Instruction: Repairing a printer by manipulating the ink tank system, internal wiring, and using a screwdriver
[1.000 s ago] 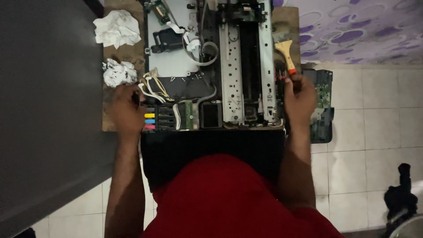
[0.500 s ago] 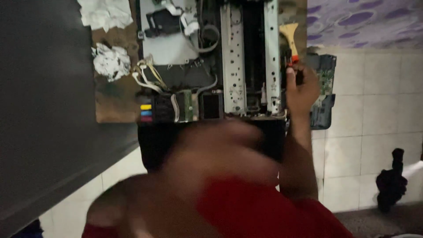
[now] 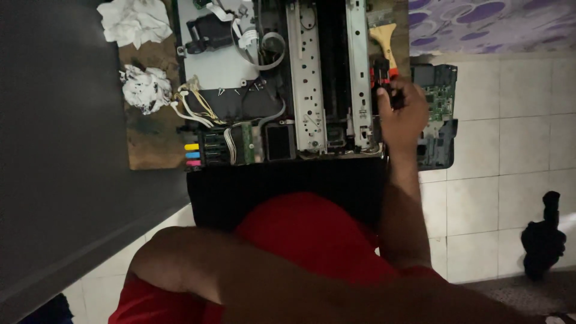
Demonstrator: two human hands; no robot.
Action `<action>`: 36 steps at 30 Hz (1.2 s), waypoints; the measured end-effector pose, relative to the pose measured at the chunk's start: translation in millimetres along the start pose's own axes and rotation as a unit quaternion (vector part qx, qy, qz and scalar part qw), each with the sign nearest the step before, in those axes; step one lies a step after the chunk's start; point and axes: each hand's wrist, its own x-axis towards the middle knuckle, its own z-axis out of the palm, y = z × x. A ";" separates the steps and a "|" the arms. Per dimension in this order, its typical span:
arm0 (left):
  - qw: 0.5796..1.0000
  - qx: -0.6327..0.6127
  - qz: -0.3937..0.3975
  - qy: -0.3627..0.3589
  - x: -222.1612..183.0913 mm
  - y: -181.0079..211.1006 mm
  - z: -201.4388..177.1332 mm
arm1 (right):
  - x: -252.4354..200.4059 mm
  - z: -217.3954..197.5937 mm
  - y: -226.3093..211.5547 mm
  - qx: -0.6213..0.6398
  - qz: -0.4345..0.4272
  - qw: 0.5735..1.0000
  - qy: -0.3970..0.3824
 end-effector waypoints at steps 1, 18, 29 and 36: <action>1.000 0.003 0.012 -0.004 2.7 -1.5 0.8 | 0.1 -0.7 1.0 -0.001 0.007 1.000 0.000; 0.950 0.309 0.038 0.031 31.4 -128.6 -35.9 | 6.2 -10.6 -1.8 -0.108 0.095 0.985 -0.099; 0.915 0.396 -0.066 0.043 26.2 -224.2 -62.6 | 11.7 3.7 11.8 -0.076 0.118 0.985 -0.099; 0.915 0.391 -0.095 0.020 23.4 -215.3 -68.7 | 7.5 6.1 21.8 -0.060 0.110 0.988 -0.087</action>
